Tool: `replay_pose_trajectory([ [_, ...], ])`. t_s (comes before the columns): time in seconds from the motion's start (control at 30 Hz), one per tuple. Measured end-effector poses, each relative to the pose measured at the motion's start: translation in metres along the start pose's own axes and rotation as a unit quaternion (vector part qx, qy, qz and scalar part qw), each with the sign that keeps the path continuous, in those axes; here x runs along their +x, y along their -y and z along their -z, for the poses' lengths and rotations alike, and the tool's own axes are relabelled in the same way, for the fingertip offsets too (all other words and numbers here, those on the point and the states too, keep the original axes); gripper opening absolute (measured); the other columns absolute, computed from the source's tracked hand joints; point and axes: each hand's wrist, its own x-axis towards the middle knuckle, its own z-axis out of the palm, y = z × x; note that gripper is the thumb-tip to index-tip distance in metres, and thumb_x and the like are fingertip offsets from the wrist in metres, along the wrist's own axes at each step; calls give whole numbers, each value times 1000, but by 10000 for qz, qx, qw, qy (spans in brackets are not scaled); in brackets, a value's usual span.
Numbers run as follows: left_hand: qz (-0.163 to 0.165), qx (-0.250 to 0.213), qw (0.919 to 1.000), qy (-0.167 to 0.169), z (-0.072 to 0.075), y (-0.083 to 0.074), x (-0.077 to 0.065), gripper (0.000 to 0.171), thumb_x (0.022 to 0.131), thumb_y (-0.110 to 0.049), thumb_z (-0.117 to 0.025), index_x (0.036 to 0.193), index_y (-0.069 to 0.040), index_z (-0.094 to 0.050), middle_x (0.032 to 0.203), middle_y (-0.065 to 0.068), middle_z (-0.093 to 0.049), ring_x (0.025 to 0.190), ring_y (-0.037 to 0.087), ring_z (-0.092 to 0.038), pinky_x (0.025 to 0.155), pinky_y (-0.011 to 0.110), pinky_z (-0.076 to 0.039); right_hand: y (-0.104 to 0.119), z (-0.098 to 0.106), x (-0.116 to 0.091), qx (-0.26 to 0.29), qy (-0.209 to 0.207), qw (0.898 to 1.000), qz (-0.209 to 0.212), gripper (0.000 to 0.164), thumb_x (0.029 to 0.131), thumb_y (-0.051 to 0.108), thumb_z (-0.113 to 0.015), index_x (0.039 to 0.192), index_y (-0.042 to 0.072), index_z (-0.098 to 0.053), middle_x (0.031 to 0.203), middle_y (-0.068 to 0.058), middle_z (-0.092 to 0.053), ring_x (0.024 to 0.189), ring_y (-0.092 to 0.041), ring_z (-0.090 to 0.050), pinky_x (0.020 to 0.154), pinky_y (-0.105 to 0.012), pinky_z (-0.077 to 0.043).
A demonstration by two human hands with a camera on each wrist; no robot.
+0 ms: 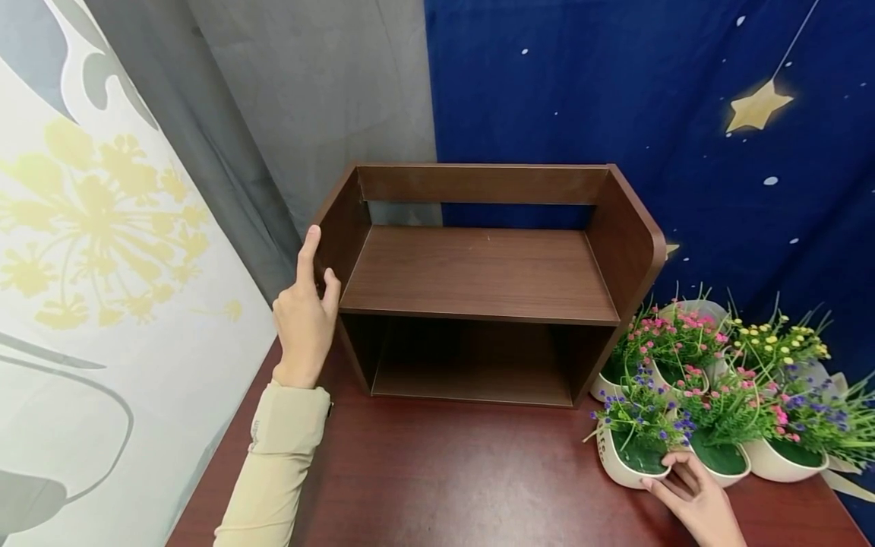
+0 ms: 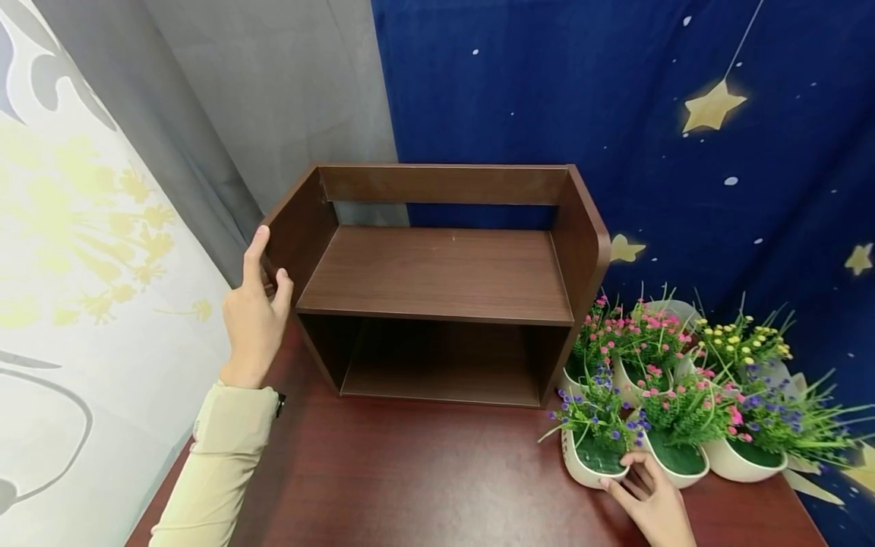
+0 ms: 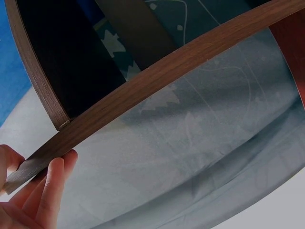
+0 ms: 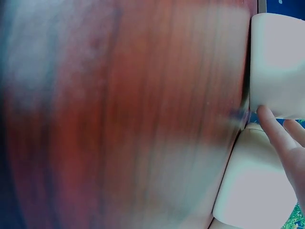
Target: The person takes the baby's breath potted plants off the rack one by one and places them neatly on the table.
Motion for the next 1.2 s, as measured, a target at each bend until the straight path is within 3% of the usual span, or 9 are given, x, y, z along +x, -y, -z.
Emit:
replay_pose_trajectory([
  [0.23,18,24,9999,98,1,0,0,57,92,-10,-51,145,-24,-34,46,4,-29,37,16,-17,37,32,-18,0,0,1,-110,14,9999,14,34,76,-8,-71,99,1,-49,100,1,-47,92,6,-56,71,-17,-49],
  [0.4,26,32,10000,88,0,1,0,58,92,-10,-50,145,-25,-34,46,4,-29,37,16,-17,37,32,-18,-3,0,2,-378,59,9989,273,35,75,-10,-70,99,-6,-45,98,3,-48,91,5,-56,70,-17,-49],
  [0.67,42,24,10000,73,0,0,0,57,91,-9,-51,145,-25,-35,46,4,-28,37,16,-16,37,31,-18,-4,0,2,261,98,9996,71,34,76,-14,-67,100,-3,-47,99,3,-48,91,3,-57,70,-18,-49],
  [0.97,54,69,9999,79,-1,-1,2,58,92,-10,-50,145,-26,-34,45,3,-27,38,16,-16,37,32,-18,-5,1,6,-791,-27,9964,306,37,75,-11,-70,100,-7,-43,95,7,-53,90,7,-55,69,-15,-47],
  [1.2,84,84,9999,35,-1,-2,0,59,91,-7,-50,144,-25,-35,47,2,-26,38,16,-16,38,32,-18,-6,3,5,-552,93,9976,414,36,75,-14,-68,100,-8,-42,97,7,-53,92,7,-54,69,-17,-49],
])
